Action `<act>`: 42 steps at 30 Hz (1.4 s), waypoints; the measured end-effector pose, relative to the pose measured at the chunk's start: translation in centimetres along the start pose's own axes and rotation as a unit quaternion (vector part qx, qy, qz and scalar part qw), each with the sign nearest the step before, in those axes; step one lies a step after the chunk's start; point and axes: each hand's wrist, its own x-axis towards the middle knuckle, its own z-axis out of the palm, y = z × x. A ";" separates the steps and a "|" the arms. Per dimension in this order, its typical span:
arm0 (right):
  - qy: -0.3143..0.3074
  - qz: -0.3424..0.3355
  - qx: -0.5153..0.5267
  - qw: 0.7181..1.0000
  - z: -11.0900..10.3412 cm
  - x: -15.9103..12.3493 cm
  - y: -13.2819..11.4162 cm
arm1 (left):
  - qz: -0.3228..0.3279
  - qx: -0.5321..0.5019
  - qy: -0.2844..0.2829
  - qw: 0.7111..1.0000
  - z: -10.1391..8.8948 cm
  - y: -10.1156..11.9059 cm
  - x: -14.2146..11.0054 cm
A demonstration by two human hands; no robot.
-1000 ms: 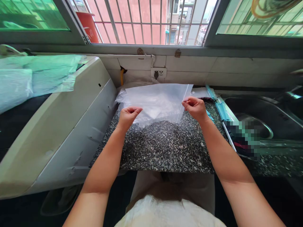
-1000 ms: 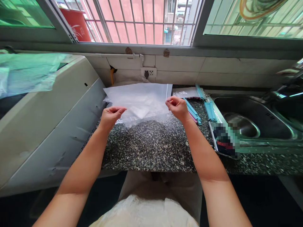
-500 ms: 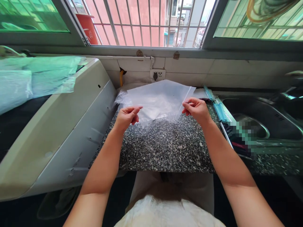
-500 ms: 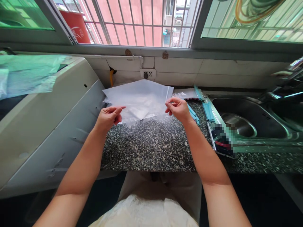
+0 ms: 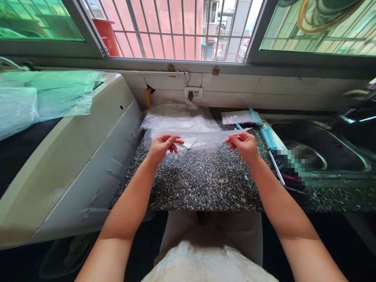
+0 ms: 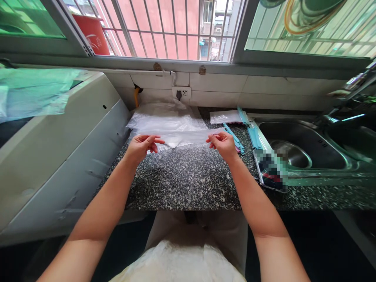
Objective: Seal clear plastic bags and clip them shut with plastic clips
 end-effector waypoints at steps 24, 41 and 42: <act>-0.001 -0.030 0.049 0.998 0.0 -0.5 2.6 | 0.015 0.011 0.123 0.992 0.7 -2.6 1.1; -0.116 -0.140 -0.044 0.982 0.4 -2.1 0.9 | 0.180 0.088 0.213 0.956 -1.6 3.1 1.5; -0.120 -0.147 -0.060 0.980 0.5 -2.3 0.9 | 0.187 0.135 0.178 0.957 -1.1 3.8 1.6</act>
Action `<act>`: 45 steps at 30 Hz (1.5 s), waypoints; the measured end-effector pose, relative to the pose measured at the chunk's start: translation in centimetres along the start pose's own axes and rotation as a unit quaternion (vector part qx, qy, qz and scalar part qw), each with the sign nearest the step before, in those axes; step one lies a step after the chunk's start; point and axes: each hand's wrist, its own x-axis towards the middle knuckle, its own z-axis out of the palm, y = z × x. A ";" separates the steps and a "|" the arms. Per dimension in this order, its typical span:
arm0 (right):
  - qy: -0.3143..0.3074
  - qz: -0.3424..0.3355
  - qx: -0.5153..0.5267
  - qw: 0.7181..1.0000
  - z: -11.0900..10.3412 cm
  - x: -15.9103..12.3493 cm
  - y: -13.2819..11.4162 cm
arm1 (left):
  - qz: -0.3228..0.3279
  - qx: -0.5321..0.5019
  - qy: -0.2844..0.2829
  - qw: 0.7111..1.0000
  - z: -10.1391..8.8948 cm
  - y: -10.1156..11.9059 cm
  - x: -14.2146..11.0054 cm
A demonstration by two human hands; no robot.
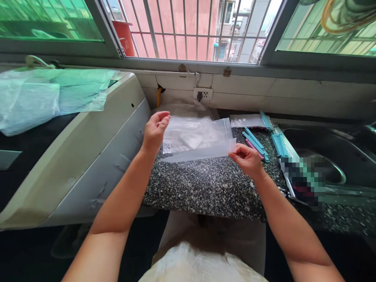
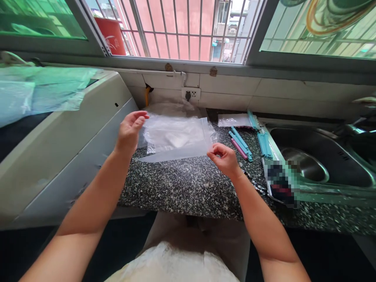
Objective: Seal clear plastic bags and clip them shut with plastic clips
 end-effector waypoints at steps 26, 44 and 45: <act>0.024 -0.165 -0.221 0.961 0.4 -0.4 -0.3 | -0.095 -0.024 -0.301 0.949 9.8 1.5 0.1; 0.101 -0.095 -0.265 0.954 0.5 -0.8 -0.3 | -0.092 -0.056 -0.341 0.934 9.1 3.5 -3.4; 0.103 -0.095 -0.267 0.953 0.5 -0.8 -0.4 | -0.090 -0.051 -0.346 0.933 9.0 3.6 -3.4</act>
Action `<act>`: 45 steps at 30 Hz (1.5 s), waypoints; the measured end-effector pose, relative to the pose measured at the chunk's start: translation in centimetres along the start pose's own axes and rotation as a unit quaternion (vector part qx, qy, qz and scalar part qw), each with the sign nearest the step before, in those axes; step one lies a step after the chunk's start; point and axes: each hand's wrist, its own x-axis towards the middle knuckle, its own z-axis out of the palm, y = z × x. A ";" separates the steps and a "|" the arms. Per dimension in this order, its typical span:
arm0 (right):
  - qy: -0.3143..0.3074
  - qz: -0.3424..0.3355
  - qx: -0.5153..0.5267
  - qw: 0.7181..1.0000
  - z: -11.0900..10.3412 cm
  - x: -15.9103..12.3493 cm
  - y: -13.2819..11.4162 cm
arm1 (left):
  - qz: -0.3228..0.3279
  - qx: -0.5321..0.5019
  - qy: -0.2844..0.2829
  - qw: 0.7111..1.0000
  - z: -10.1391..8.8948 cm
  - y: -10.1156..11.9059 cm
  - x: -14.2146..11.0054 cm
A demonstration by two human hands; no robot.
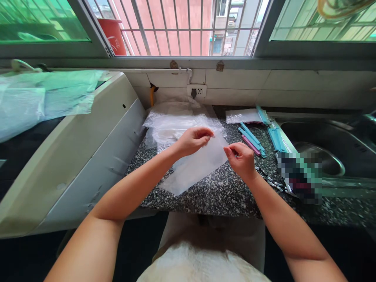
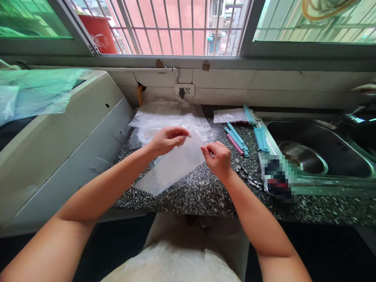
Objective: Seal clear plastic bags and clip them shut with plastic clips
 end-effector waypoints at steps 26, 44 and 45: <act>0.001 0.008 0.008 1.000 0.0 -0.2 -0.6 | 0.053 0.122 -0.037 0.990 0.0 -0.7 -0.2; -0.091 0.176 0.244 0.949 0.0 0.5 -1.0 | 0.018 0.069 -0.091 0.993 1.0 -1.5 -0.2; -0.091 0.173 0.239 0.951 0.0 0.5 -1.0 | 0.016 0.062 -0.089 0.994 1.0 -1.6 -0.2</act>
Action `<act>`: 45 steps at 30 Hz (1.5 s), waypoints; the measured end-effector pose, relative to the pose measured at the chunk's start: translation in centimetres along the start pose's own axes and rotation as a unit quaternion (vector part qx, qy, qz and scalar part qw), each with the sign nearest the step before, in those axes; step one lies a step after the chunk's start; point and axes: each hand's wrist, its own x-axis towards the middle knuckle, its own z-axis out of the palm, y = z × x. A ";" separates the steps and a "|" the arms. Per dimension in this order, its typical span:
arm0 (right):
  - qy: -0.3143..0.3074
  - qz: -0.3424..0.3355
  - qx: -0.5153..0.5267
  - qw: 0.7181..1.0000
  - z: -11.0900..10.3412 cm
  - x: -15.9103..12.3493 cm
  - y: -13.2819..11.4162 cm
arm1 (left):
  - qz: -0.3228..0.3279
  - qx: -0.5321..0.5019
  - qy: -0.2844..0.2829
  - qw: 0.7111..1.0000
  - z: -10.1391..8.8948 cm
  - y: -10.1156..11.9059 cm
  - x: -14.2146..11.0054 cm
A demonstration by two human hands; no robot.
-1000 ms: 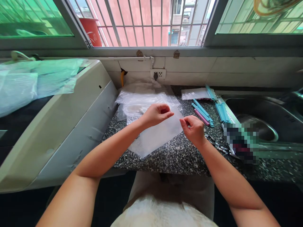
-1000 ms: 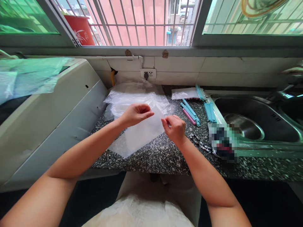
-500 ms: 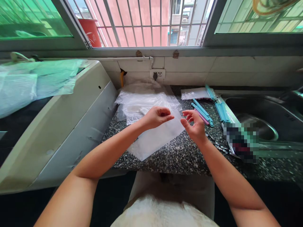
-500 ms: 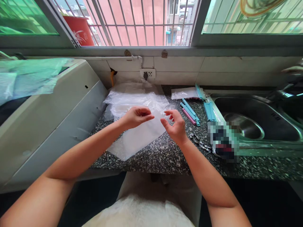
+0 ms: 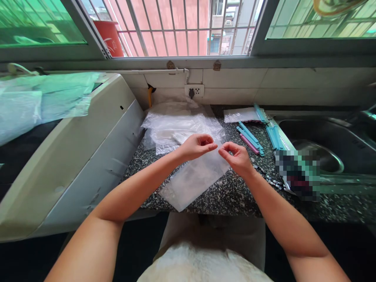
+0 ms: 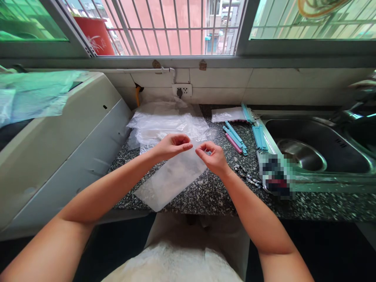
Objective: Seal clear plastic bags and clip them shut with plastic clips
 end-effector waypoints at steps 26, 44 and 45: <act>-0.034 0.023 -0.011 0.999 0.3 0.3 0.6 | 0.007 -0.047 0.014 0.999 0.7 -2.2 0.5; -0.026 0.048 -0.011 0.998 0.4 0.4 1.1 | 0.015 -0.090 0.048 0.995 0.3 -2.8 0.6; -0.020 0.037 -0.024 0.999 0.4 0.4 1.2 | 0.013 -0.093 0.048 0.994 0.3 -2.8 0.7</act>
